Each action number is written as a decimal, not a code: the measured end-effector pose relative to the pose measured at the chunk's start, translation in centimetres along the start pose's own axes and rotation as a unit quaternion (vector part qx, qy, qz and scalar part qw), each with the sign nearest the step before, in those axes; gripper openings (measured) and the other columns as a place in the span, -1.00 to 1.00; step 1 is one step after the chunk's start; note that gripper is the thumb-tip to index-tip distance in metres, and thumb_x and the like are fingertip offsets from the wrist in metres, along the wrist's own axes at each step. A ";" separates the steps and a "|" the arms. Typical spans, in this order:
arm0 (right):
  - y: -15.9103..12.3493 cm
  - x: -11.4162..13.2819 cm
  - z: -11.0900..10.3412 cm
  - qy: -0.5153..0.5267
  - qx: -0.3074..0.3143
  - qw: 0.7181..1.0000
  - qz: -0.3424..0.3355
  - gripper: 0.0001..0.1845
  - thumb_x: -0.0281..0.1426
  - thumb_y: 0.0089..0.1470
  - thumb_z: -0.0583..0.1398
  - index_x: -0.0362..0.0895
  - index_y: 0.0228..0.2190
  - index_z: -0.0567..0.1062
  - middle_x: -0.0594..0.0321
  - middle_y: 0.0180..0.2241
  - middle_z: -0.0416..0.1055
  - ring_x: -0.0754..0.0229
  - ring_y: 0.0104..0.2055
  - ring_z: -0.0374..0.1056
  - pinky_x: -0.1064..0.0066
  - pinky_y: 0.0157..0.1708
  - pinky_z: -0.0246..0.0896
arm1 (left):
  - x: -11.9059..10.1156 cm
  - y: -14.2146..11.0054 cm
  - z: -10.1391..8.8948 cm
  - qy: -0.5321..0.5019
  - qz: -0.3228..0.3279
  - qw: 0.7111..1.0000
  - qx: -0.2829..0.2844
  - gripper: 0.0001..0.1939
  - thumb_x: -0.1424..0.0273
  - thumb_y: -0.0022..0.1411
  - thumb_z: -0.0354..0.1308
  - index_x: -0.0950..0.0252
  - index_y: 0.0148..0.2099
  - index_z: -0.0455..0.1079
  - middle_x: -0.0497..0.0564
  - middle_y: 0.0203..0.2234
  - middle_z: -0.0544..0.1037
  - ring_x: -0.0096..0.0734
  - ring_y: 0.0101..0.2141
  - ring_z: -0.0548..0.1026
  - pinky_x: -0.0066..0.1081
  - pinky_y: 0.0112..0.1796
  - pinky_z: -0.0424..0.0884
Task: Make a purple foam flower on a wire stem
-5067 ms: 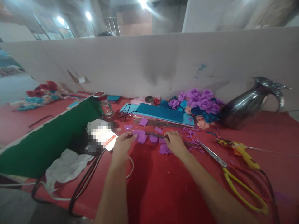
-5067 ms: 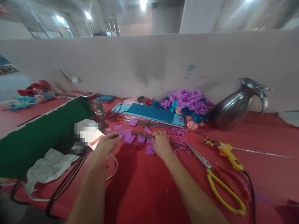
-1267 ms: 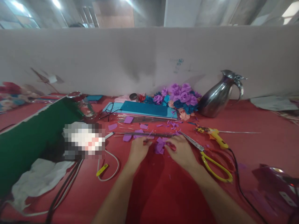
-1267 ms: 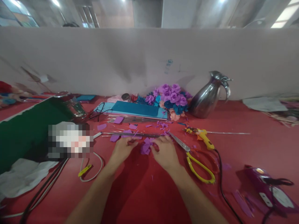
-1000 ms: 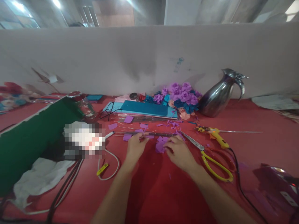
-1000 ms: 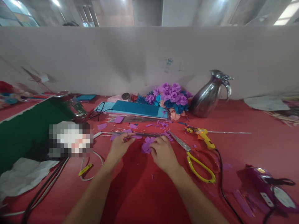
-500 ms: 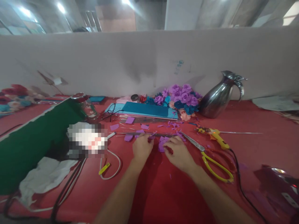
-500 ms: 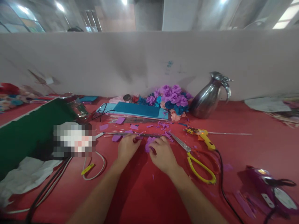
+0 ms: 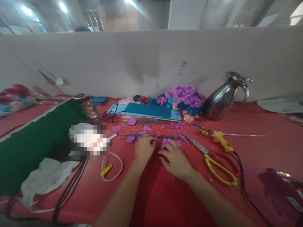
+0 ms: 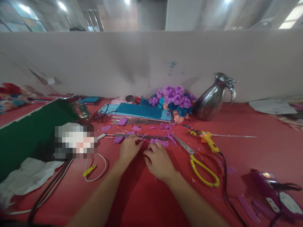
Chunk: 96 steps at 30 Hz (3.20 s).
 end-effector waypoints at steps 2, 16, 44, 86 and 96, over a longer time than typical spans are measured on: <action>0.0 -0.3 -0.3 0.013 -0.017 1.000 0.007 -0.80 -0.49 0.09 0.17 -0.08 -0.27 0.58 0.13 -0.24 0.43 0.04 -0.11 0.21 0.18 -0.07 0.22 | -0.2 0.0 0.2 0.018 0.006 1.000 0.007 -0.80 0.42 0.20 0.04 0.28 -0.35 0.51 0.09 -0.30 0.54 -0.34 -0.33 0.49 -0.42 -0.33 0.28; 0.2 -1.7 -1.4 0.023 -0.079 0.996 0.040 -0.77 -0.50 0.10 0.14 -0.11 -0.24 0.57 0.11 -0.27 0.44 0.04 -0.15 0.22 0.19 -0.09 0.19 | 2.1 0.4 -0.4 -0.088 -0.023 0.995 0.038 -0.87 0.47 0.08 0.20 0.29 -0.27 0.53 0.06 -0.33 0.57 -0.31 -0.30 0.48 -0.38 -0.25 0.31; -0.7 -7.2 0.4 0.613 -0.127 0.727 0.282 -0.57 -0.25 -0.35 0.45 -0.14 -0.36 0.56 0.26 -0.42 0.52 0.21 -0.38 0.38 0.35 -0.30 0.28 | -2.1 -2.6 3.2 -0.596 -0.142 0.774 0.162 -0.67 0.27 -0.15 0.37 0.36 -0.34 0.45 -0.17 -0.62 0.32 -0.70 -0.67 0.04 -0.51 -0.60 -0.07; -0.5 -9.2 -2.7 0.657 -0.174 0.687 0.257 -0.82 -0.27 -0.24 0.36 -0.13 -0.55 0.60 0.26 -0.54 0.51 0.22 -0.43 0.35 0.34 -0.26 0.26 | -6.6 -2.4 3.2 -0.613 -0.117 0.762 0.172 -0.68 0.37 -0.10 0.33 0.31 -0.24 0.41 -0.14 -0.49 0.39 -0.63 -0.65 0.34 -0.54 -0.55 0.22; -0.6 -9.0 -2.6 0.642 -0.169 0.702 0.258 -0.81 -0.26 -0.20 0.34 -0.13 -0.54 0.60 0.25 -0.51 0.50 0.22 -0.42 0.34 0.33 -0.27 0.22 | -6.6 -2.6 3.3 -0.607 -0.113 0.768 0.170 -0.73 0.36 -0.07 0.32 0.33 -0.27 0.42 -0.10 -0.46 0.44 -0.62 -0.63 0.37 -0.52 -0.51 0.24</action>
Point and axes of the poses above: each hand's wrist, its own y-axis towards the middle knuckle, its own z-axis out of the palm, x = y × z, the point moved 10 cm from there along y, towards the middle knuckle
